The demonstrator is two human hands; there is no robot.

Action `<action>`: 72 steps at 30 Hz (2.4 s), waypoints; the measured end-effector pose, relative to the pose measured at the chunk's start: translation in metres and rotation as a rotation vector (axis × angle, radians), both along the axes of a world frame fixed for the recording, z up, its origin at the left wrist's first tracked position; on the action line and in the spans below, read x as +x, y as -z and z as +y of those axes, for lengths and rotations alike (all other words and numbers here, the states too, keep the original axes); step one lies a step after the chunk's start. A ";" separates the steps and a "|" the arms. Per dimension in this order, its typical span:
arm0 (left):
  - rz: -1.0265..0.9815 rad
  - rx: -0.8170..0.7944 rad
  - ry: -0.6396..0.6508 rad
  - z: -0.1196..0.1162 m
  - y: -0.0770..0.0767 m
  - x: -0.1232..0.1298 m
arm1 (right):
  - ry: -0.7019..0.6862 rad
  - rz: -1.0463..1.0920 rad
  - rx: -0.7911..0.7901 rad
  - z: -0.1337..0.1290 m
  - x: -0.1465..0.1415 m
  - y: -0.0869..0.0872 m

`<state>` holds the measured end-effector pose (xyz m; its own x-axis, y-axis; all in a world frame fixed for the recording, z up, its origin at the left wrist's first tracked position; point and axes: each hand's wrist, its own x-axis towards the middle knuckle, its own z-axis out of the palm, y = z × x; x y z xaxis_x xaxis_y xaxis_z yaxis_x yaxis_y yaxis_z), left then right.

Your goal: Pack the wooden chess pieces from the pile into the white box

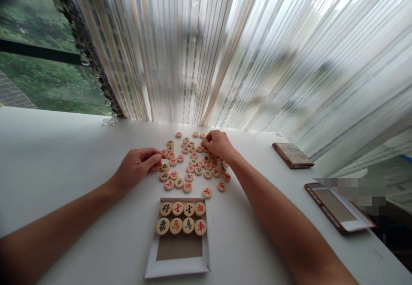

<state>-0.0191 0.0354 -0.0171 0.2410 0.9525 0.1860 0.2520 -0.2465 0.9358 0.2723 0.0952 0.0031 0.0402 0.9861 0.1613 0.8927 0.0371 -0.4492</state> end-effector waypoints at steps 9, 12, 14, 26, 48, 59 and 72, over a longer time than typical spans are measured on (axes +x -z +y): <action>-0.031 0.069 -0.012 -0.003 -0.003 -0.001 | 0.000 0.339 0.233 -0.044 0.003 -0.018; -0.048 0.110 -0.022 -0.006 -0.001 0.000 | -0.052 0.539 0.192 -0.083 -0.001 -0.020; -0.054 0.128 -0.013 -0.013 -0.001 0.003 | -0.079 0.634 0.155 -0.110 -0.012 -0.017; -0.072 0.153 0.203 -0.059 -0.013 0.023 | -0.158 1.201 -0.103 -0.170 -0.064 -0.007; -0.135 0.067 0.294 -0.067 -0.018 0.029 | -0.122 1.323 -0.110 -0.188 -0.063 0.002; -0.196 0.080 0.318 -0.069 -0.017 0.031 | -0.135 1.268 -0.034 -0.187 -0.068 -0.003; -0.249 -0.033 0.318 -0.069 -0.013 0.032 | -0.129 1.359 -0.105 -0.187 -0.065 0.001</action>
